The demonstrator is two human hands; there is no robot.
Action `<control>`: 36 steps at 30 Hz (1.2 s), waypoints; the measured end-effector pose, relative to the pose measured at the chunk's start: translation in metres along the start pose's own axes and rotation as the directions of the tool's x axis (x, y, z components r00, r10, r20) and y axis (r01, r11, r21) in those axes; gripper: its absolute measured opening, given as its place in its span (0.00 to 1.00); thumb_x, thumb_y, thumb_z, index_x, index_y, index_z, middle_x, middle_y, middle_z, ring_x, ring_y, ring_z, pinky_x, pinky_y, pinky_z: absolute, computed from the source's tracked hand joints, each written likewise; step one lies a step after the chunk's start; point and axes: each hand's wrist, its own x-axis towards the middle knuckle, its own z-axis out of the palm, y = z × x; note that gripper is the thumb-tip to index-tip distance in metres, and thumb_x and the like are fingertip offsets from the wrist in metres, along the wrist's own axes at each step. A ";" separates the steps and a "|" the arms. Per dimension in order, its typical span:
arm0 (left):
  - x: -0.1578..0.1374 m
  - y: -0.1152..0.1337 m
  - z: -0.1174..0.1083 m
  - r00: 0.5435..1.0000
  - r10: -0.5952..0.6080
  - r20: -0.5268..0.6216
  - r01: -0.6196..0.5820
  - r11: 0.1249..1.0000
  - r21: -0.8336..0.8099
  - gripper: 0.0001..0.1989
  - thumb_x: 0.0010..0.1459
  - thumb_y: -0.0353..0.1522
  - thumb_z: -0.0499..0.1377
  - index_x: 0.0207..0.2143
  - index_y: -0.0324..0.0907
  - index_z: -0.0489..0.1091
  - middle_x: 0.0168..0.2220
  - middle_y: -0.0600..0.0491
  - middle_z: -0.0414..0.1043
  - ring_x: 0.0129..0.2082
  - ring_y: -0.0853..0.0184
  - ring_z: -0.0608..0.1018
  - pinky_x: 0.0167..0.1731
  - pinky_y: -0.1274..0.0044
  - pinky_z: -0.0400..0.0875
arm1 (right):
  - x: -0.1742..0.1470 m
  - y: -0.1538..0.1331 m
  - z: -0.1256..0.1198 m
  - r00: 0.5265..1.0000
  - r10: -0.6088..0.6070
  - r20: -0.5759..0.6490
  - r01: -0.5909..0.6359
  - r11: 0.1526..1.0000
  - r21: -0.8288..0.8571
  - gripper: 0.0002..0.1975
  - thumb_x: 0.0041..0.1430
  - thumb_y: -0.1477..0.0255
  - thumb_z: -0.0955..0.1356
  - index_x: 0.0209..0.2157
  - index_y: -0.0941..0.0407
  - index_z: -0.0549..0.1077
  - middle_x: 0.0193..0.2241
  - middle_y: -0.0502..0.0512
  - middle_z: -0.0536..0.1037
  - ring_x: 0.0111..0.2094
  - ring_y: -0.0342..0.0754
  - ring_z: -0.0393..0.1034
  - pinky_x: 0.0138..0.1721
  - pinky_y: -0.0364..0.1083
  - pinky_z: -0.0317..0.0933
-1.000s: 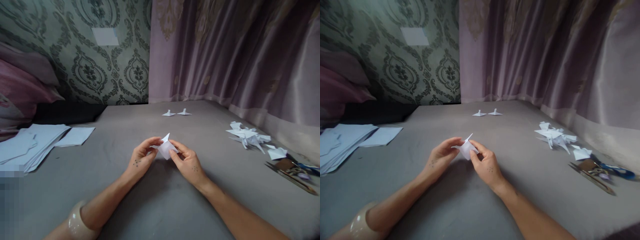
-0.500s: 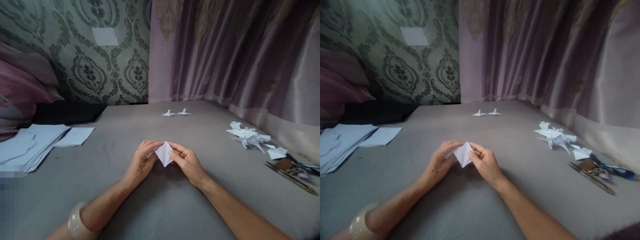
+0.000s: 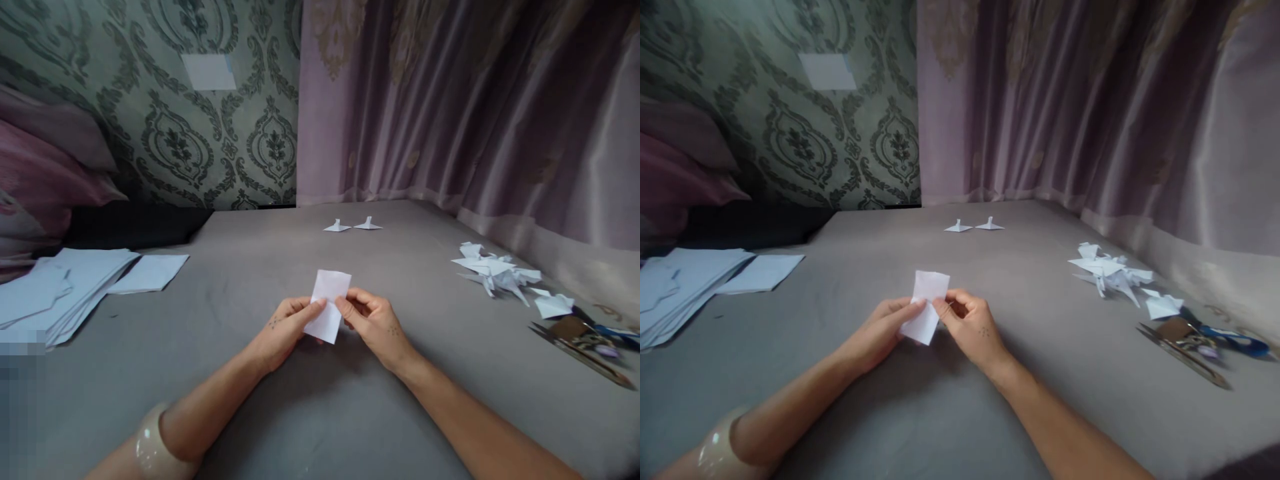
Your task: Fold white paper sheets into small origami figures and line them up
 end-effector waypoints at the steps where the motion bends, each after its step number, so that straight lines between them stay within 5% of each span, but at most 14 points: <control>1: -0.001 0.001 0.000 1.000 -0.011 0.017 0.011 1.000 0.014 0.20 0.56 0.45 0.58 0.31 0.35 0.76 0.23 0.49 0.72 0.22 0.70 0.71 0.23 0.80 0.64 | 0.000 0.000 0.000 1.000 0.009 -0.005 -0.009 1.000 -0.004 0.14 0.53 0.60 0.69 0.30 0.57 0.75 0.22 0.47 0.71 0.23 0.40 0.62 0.26 0.42 0.57; 5: -0.002 0.003 0.000 0.999 0.047 -0.007 -0.047 0.999 -0.001 0.19 0.56 0.43 0.60 0.39 0.36 0.75 0.29 0.48 0.76 0.27 0.68 0.75 0.29 0.78 0.68 | 0.001 0.003 -0.002 0.997 0.078 -0.014 -0.077 0.997 0.017 0.16 0.54 0.58 0.68 0.26 0.57 0.72 0.18 0.45 0.66 0.21 0.39 0.59 0.24 0.41 0.54; 11: 0.001 0.002 -0.001 0.998 0.050 0.042 -0.042 0.984 -0.176 0.16 0.55 0.40 0.61 0.38 0.37 0.75 0.34 0.46 0.78 0.33 0.65 0.78 0.39 0.73 0.70 | 0.003 0.009 -0.002 0.990 0.140 0.026 -0.142 0.983 0.114 0.18 0.53 0.56 0.69 0.28 0.58 0.70 0.20 0.46 0.69 0.21 0.39 0.60 0.25 0.41 0.55; 24: 0.003 0.005 -0.001 0.998 0.031 0.051 -0.018 0.971 -0.240 0.17 0.55 0.42 0.61 0.39 0.36 0.75 0.36 0.44 0.77 0.38 0.61 0.79 0.40 0.71 0.72 | 0.005 0.007 -0.001 0.974 0.211 0.083 -0.226 0.930 0.289 0.21 0.47 0.55 0.72 0.35 0.58 0.73 0.27 0.52 0.76 0.24 0.43 0.68 0.31 0.45 0.64; 29: 0.004 0.002 -0.002 0.999 0.037 -0.007 -0.038 0.961 -0.273 0.13 0.52 0.36 0.65 0.38 0.38 0.75 0.35 0.46 0.78 0.33 0.65 0.79 0.39 0.73 0.72 | 0.005 0.009 -0.001 0.985 0.160 0.061 -0.170 0.959 0.225 0.18 0.50 0.57 0.71 0.33 0.58 0.72 0.25 0.50 0.75 0.25 0.42 0.68 0.30 0.44 0.63; 36: 0.003 -0.001 0.003 0.999 0.047 0.003 -0.047 0.990 -0.133 0.14 0.46 0.29 0.66 0.38 0.37 0.74 0.33 0.48 0.77 0.33 0.65 0.78 0.39 0.73 0.69 | 0.005 0.017 0.003 0.996 -0.003 -0.093 0.000 1.000 -0.024 0.20 0.51 0.63 0.71 0.44 0.56 0.67 0.32 0.51 0.74 0.30 0.44 0.69 0.31 0.44 0.64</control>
